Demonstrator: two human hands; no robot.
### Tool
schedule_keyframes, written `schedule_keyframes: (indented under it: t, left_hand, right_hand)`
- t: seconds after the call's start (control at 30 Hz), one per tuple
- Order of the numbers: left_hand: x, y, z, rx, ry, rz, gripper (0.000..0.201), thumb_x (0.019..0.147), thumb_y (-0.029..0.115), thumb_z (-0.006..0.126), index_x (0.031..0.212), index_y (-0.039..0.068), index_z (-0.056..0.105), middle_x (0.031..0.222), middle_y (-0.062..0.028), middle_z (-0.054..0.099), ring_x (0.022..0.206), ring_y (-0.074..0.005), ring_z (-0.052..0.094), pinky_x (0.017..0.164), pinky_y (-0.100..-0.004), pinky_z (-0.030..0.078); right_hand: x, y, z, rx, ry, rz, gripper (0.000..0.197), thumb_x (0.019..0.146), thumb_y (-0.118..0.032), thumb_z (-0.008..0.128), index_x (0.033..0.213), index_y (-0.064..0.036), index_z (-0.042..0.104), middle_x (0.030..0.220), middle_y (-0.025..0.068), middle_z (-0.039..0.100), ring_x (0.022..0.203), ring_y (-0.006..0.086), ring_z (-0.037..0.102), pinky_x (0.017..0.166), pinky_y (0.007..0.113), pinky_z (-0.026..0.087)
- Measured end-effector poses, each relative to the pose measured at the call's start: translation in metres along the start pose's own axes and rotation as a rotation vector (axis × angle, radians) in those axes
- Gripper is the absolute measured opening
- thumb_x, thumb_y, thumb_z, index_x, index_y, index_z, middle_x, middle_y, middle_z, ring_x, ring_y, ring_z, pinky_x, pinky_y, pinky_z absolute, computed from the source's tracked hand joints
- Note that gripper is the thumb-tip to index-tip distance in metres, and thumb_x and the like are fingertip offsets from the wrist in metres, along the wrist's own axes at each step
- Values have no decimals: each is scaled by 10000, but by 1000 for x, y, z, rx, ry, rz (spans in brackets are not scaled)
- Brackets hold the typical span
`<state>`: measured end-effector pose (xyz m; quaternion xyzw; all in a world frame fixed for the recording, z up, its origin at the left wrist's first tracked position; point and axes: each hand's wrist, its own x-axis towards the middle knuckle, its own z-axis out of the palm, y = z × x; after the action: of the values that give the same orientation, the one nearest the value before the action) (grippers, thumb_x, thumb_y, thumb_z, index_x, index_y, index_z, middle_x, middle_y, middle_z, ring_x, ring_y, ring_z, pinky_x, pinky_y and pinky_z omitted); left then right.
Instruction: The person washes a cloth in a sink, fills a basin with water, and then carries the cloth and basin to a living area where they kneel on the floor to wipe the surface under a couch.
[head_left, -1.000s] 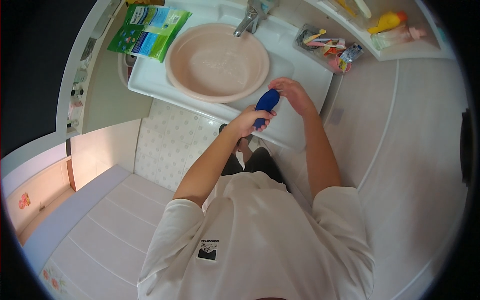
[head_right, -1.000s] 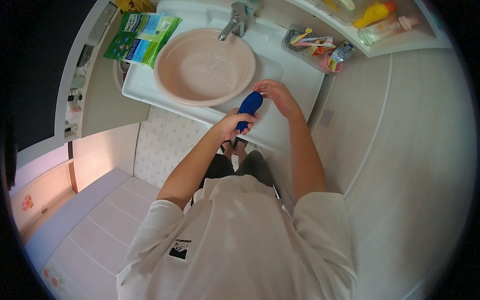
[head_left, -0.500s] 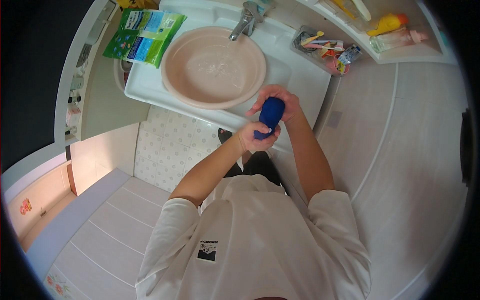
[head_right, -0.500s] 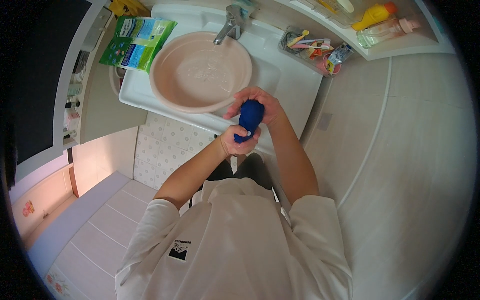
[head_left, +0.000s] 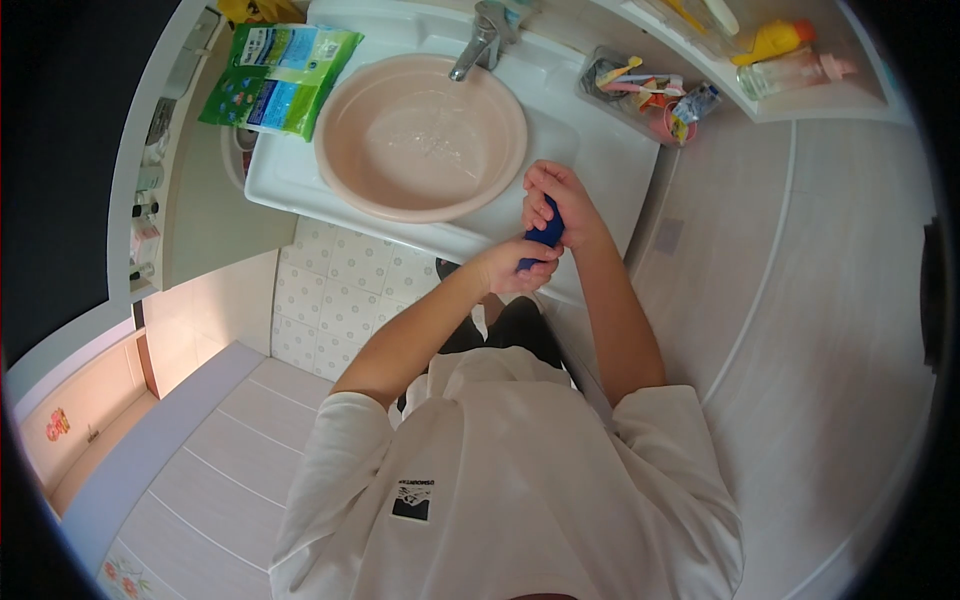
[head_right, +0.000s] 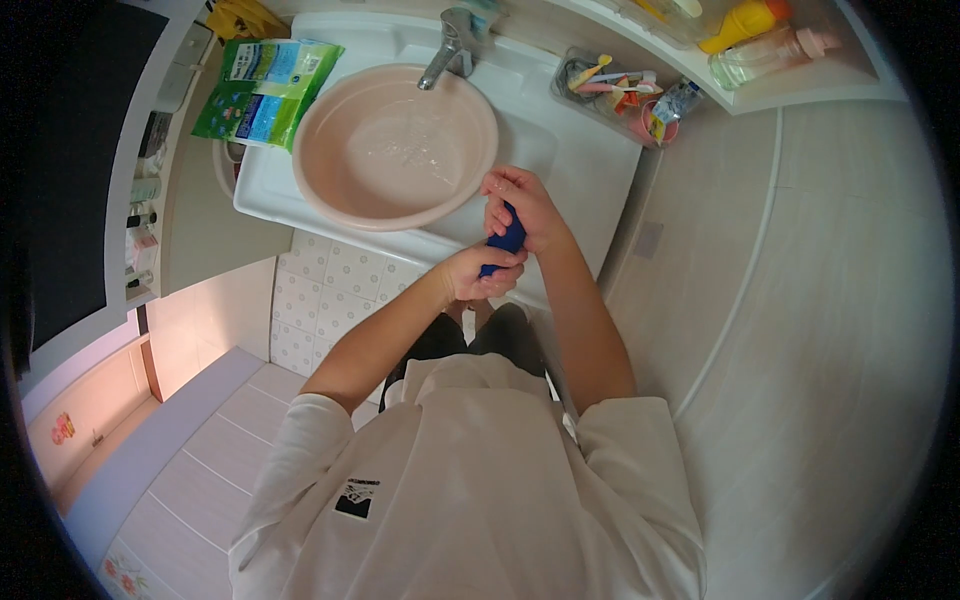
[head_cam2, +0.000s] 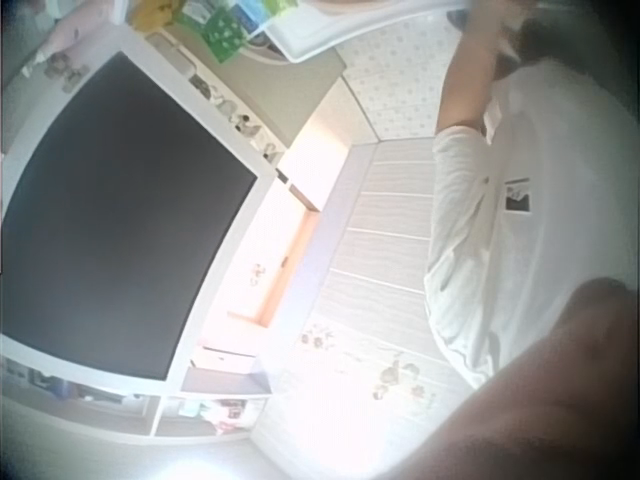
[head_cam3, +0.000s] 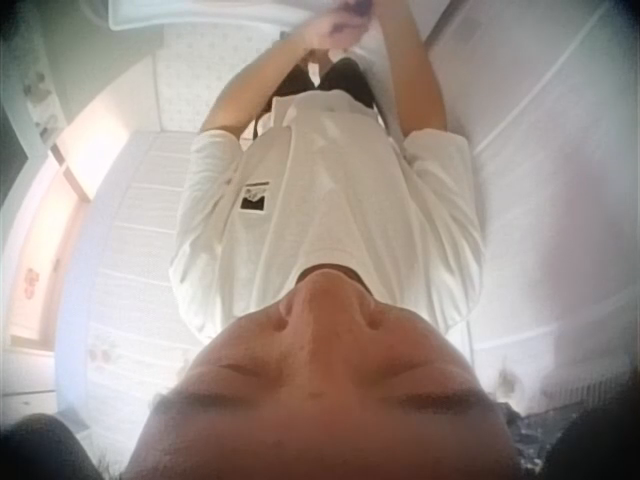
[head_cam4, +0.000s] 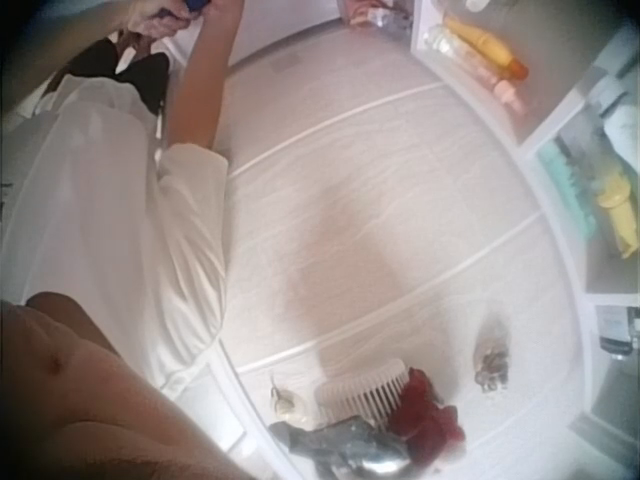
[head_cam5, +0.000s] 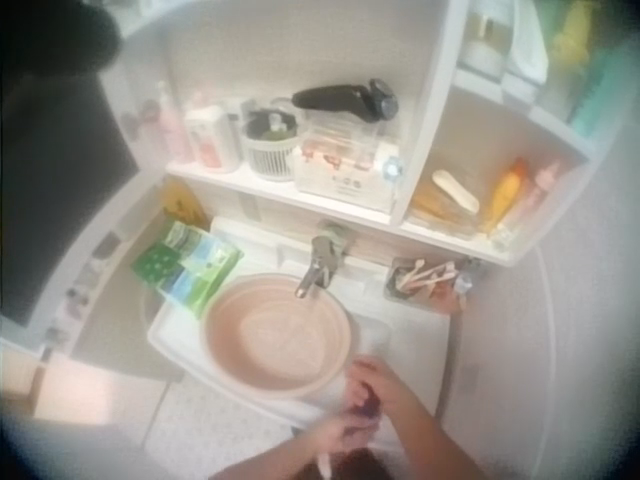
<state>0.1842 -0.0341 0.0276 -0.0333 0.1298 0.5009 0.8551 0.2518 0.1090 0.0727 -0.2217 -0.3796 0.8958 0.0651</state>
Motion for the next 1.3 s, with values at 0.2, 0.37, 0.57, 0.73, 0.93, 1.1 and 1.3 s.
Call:
schedule_keyframes:
  t: [0.2,0.37,0.57,0.73,0.93,1.1,1.3]
  left_hand:
    - [5,20,9,685,411,-8,171,800,126,722,857,69,571,615,-3,503,482,-77,447,422,-232,286]
    - [14,15,-14,1081,642,61,239,734,194,774,802,31,613,673,-36,591,534,-125,532,485,-279,405]
    - [19,14,-20,1348,756,233,513,704,410,795,962,-21,692,910,-238,711,890,-389,692,814,-430,532]
    - [17,16,-22,1418,809,174,526,720,441,779,971,-13,700,948,-241,717,928,-402,690,823,-439,535]
    - [12,17,-10,1514,845,183,506,726,436,774,972,0,703,960,-243,715,941,-408,686,837,-454,538]
    - [11,18,-12,1550,847,182,496,726,432,777,978,11,703,964,-240,714,936,-412,683,835,-461,538]
    - [10,17,-14,1574,849,170,494,724,430,778,987,18,702,965,-240,714,936,-415,680,836,-464,537]
  right_hand:
    - [1,12,4,-116,350,-15,318,1001,-312,630,828,-65,527,483,-7,415,390,130,447,455,305,440]
    - [9,22,9,-111,534,-15,326,964,-288,696,797,-70,518,477,-3,415,373,124,428,411,298,412]
    - [20,33,6,-212,694,-131,352,921,-260,755,752,-71,512,478,8,429,367,124,425,380,296,393]
    - [24,39,4,-214,745,-130,362,919,-266,759,759,-63,506,473,11,430,358,123,410,373,298,387]
    - [23,47,5,-234,791,-175,369,923,-254,756,746,-66,492,464,17,431,351,124,402,367,302,380]
    - [26,51,3,-215,821,-182,376,919,-256,760,743,-49,499,464,26,452,350,125,422,360,303,376]
    - [25,57,0,-196,840,-207,366,919,-250,759,761,-26,517,469,34,465,350,127,431,352,307,368]
